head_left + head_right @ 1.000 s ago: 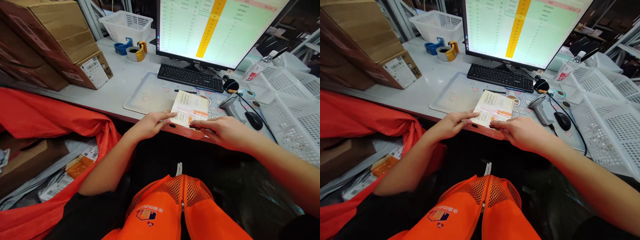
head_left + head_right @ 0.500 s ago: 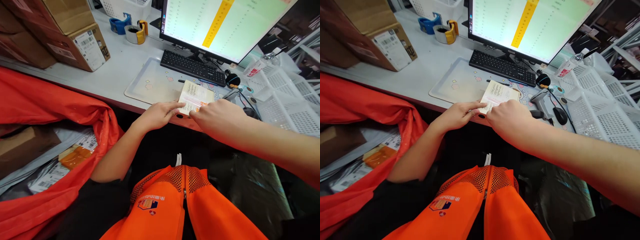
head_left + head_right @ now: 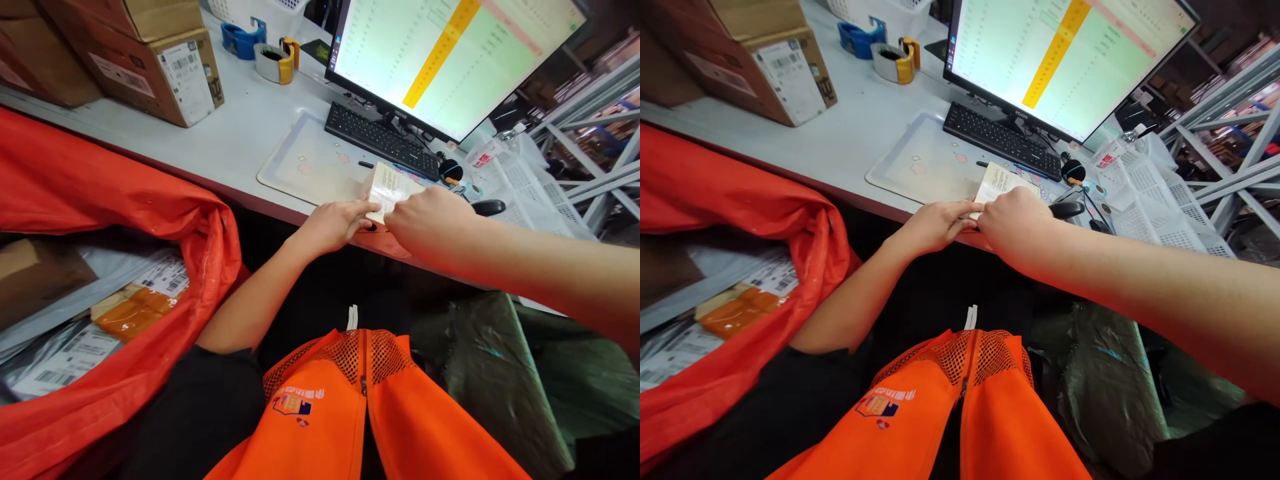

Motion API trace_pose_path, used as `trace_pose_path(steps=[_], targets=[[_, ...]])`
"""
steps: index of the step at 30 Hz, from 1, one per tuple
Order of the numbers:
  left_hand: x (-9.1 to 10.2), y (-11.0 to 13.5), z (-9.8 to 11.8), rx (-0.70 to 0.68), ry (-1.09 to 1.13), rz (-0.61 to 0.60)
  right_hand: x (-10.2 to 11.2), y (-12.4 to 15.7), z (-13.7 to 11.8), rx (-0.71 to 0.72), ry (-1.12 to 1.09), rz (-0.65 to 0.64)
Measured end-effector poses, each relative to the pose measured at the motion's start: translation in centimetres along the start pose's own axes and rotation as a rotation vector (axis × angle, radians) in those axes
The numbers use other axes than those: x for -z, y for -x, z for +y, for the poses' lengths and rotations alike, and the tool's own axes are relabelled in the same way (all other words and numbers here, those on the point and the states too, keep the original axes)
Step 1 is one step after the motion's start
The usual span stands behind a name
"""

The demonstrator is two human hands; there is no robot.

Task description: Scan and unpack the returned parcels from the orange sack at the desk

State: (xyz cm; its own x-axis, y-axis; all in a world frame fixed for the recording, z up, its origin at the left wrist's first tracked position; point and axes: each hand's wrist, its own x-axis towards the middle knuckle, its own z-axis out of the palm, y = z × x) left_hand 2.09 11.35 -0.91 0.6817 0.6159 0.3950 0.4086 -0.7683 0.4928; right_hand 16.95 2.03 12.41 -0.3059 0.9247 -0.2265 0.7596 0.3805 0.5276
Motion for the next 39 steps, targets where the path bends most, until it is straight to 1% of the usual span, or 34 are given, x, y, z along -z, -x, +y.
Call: trace_pose_path(steps=[3,5,7,9,11,13,16,19,22,26,30,34,36,39], targets=[[0.1,0.0,0.4,0.004,-0.022,-0.003,-0.1,1.1,2.0,-0.024,0.095,-0.135],[0.0,0.0,0.7,0.012,-0.031,0.001,-1.1,2.2,3.9,-0.061,0.099,-0.207],[-0.1,0.0,0.8,0.022,-0.039,0.008,-2.7,3.6,6.0,-0.121,0.045,-0.253],[-0.3,0.0,0.8,0.028,-0.041,0.019,-4.5,5.1,7.9,-0.180,-0.052,-0.255],[-0.5,0.1,0.7,0.028,-0.036,0.031,-6.1,6.5,9.0,-0.223,-0.168,-0.195],[-0.6,0.1,0.8,0.023,-0.029,0.040,-7.5,7.4,9.3,-0.230,-0.310,-0.094],[-0.6,0.2,1.1,0.023,-0.045,0.041,-8.7,7.4,8.7,-0.199,-0.488,0.050],[-0.5,0.3,1.8,0.050,-0.085,0.039,-9.5,6.6,8.0,-0.149,-0.515,0.113],[-0.5,0.4,2.4,0.067,-0.111,0.039,-10.1,6.1,8.1,-0.106,-0.493,0.111],[-0.7,0.5,2.2,0.081,-0.117,0.044,-10.2,6.3,8.6,-0.099,-0.460,0.056],[-0.9,0.5,2.2,0.111,-0.116,0.069,-9.2,6.6,8.1,-0.118,-0.392,0.002],[-0.9,0.4,2.7,0.141,-0.104,0.050,-8.2,6.6,7.8,-0.127,-0.361,-0.013],[-0.5,0.3,2.4,0.141,-0.093,0.032,-8.6,6.8,8.3,-0.115,-0.385,-0.008],[1.1,-0.3,0.5,0.125,-0.051,0.020,-10.7,7.5,10.1,-0.093,-0.475,0.054]])
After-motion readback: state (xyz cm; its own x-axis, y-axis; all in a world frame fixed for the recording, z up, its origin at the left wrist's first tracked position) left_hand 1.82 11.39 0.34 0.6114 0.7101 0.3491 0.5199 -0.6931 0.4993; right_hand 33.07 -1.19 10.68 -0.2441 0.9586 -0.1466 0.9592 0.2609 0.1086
